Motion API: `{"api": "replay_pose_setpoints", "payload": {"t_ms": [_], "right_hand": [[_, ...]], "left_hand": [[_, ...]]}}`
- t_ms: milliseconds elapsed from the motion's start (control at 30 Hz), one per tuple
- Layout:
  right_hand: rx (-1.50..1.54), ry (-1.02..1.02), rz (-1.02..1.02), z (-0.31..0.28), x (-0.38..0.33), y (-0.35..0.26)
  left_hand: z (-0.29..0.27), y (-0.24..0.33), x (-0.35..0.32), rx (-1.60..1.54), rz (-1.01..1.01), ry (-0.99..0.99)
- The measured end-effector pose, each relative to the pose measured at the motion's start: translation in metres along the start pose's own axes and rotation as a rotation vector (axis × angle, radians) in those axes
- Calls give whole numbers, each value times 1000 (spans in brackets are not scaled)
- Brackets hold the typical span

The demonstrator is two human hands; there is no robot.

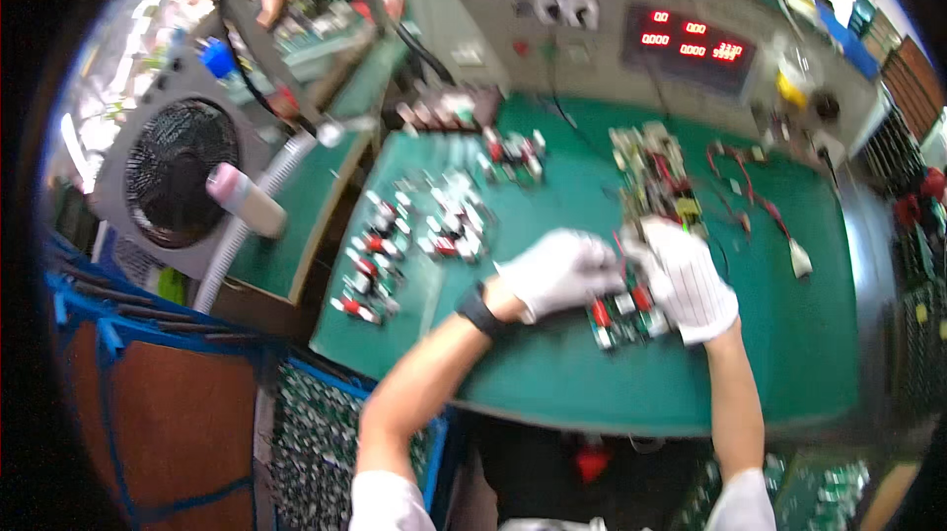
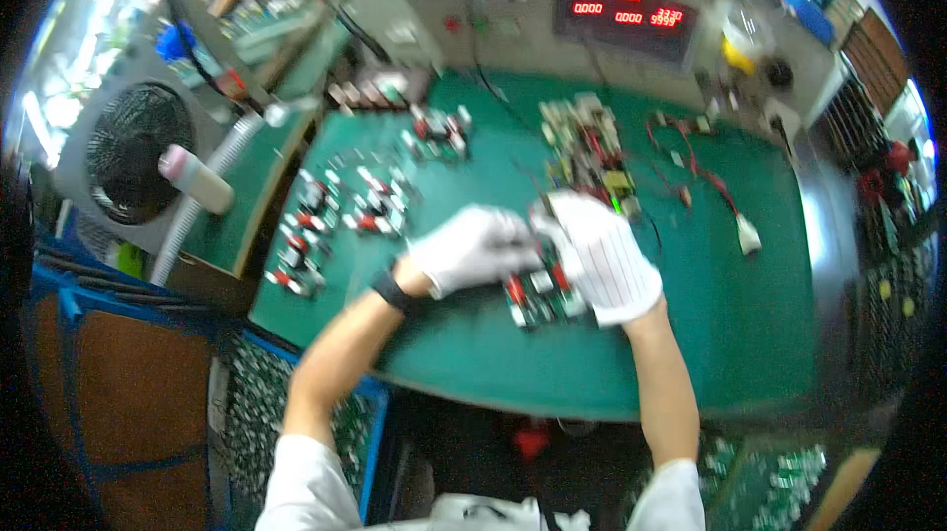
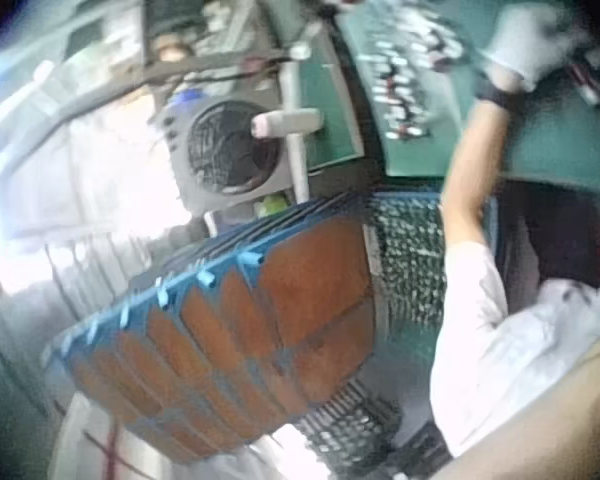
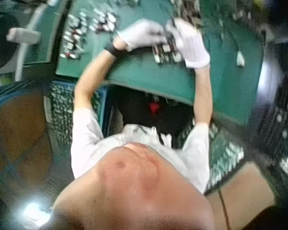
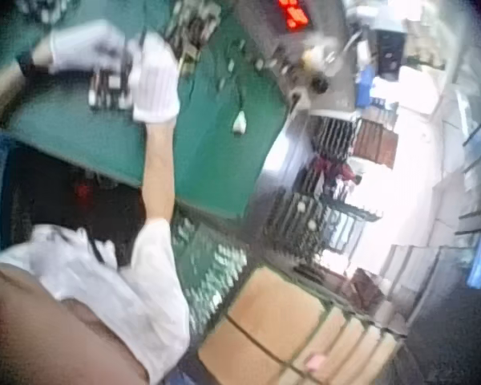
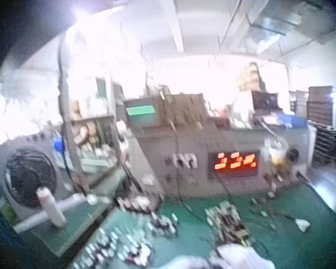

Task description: The person tests circuit boards on a workbench by connecting wire leads and applying a test probe to them, then turns to assemble and sort circuit boards from a tray by hand.

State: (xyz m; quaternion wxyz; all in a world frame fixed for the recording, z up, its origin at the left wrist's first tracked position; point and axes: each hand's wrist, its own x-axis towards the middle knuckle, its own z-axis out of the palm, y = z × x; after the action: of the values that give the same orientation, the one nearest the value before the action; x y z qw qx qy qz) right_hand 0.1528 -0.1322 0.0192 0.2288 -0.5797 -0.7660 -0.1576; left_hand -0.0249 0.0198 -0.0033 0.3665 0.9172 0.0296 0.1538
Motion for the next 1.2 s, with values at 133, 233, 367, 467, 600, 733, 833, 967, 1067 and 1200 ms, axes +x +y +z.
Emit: {"api": "replay_pose_setpoints", "payload": {"t_ms": [133, 233, 367, 467, 600, 733, 833, 967, 1067, 1200], "right_hand": [[-168, -19, -63, 7, -9, 4], [355, 27, 269, 11, -4, 1], [349, 70, 234, 8, 6, 0], [428, 50, 351, 3, 3, -3], [507, 223, 437, -5, -4, -6], [740, 229, 629, -17, -11, -9], [749, 243, 631, -23, -15, -8], [758, 328, 631, -21, -20, -8], [679, 311, 488, -19, -22, -6], [540, 154, 459, -25, -24, -9]], "left_hand": [[4, -7, -1, -114, -133, -59], [6, -4, 0, -227, -138, -40], [3, 1, 2, -339, -274, -79], [3, 1, 2, -266, -247, -77], [7, -2, 1, -300, -207, -48], [9, -5, 0, -220, -174, -14], [9, -7, 0, -189, -171, -28], [8, -7, 0, -171, -173, -38], [7, -4, 1, -205, -191, -30], [2, 0, 2, -236, -281, -79]]}}
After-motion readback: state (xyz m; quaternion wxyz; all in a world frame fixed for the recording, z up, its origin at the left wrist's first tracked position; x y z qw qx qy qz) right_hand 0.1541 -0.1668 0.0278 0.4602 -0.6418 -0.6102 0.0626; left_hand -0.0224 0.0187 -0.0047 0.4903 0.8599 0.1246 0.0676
